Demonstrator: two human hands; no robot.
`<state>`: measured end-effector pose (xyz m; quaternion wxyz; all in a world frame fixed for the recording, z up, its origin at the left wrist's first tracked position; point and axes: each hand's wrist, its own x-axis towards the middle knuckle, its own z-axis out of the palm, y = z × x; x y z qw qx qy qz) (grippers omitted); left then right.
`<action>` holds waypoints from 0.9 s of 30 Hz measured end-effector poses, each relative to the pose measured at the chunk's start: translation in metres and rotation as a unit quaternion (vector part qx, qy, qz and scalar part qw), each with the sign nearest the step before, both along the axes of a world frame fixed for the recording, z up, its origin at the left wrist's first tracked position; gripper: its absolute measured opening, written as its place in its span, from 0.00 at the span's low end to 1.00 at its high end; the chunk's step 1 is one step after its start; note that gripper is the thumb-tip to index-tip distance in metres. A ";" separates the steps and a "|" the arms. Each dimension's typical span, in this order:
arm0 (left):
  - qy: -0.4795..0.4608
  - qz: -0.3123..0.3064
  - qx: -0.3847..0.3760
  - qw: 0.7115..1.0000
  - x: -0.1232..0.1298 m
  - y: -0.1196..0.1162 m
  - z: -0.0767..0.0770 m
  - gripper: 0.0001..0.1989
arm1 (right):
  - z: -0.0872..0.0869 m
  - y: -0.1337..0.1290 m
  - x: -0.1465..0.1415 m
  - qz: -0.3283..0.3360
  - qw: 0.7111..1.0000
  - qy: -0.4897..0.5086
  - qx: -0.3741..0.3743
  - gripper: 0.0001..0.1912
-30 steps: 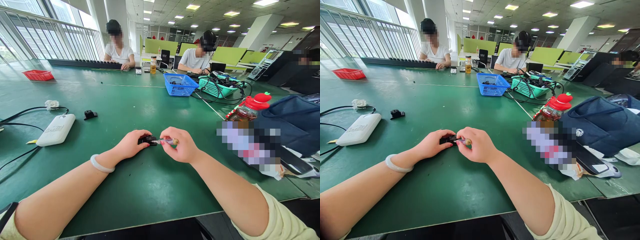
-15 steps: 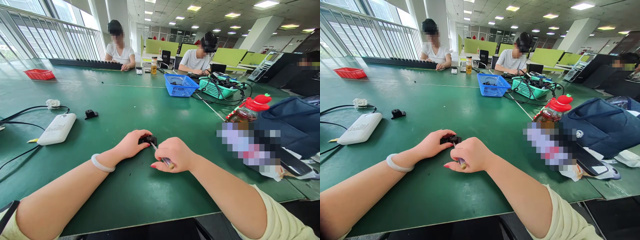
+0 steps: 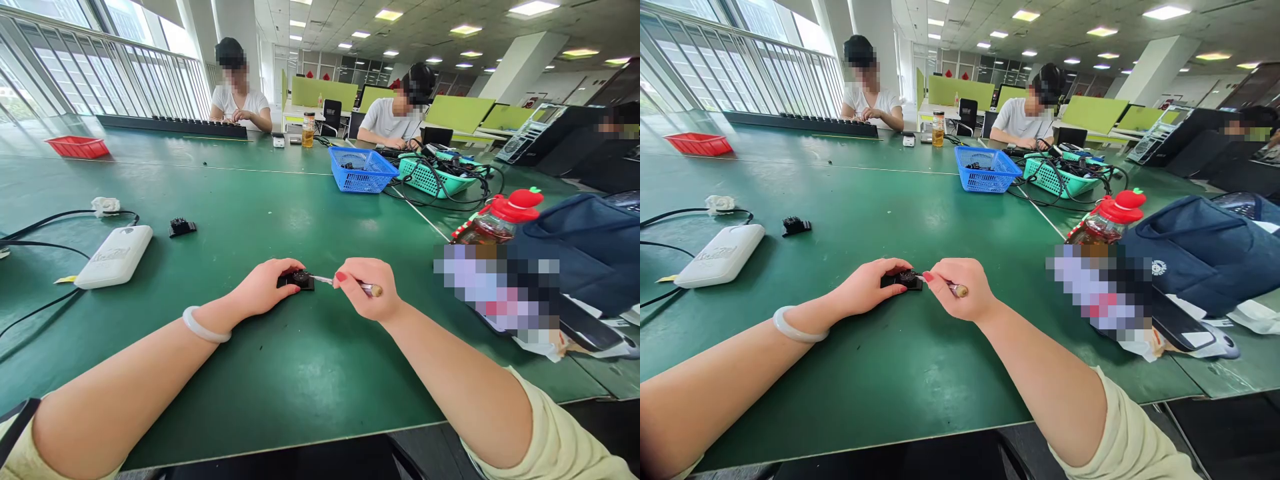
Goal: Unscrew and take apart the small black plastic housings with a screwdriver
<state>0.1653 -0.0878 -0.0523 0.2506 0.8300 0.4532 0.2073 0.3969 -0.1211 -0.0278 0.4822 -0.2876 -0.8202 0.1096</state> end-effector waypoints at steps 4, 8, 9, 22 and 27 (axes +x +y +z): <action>-0.001 -0.003 0.005 1.000 0.000 0.000 0.001 0.18 | 0.000 0.002 0.000 -0.032 0.994 0.058 -0.083 0.27; 0.001 -0.010 0.003 1.000 0.000 0.000 0.002 0.18 | -0.003 0.009 -0.003 -0.082 0.960 0.166 -0.208 0.30; 0.001 -0.012 0.002 1.000 0.000 0.000 0.002 0.17 | -0.004 0.011 -0.003 -0.096 0.947 0.192 -0.237 0.30; 0.002 -0.018 0.005 1.000 -0.001 0.000 0.001 0.17 | -0.017 0.032 -0.003 -0.100 0.822 0.368 -0.422 0.27; -0.002 -0.020 0.002 1.000 -0.001 0.000 0.002 0.17 | -0.017 0.034 -0.004 -0.094 0.770 0.402 -0.486 0.24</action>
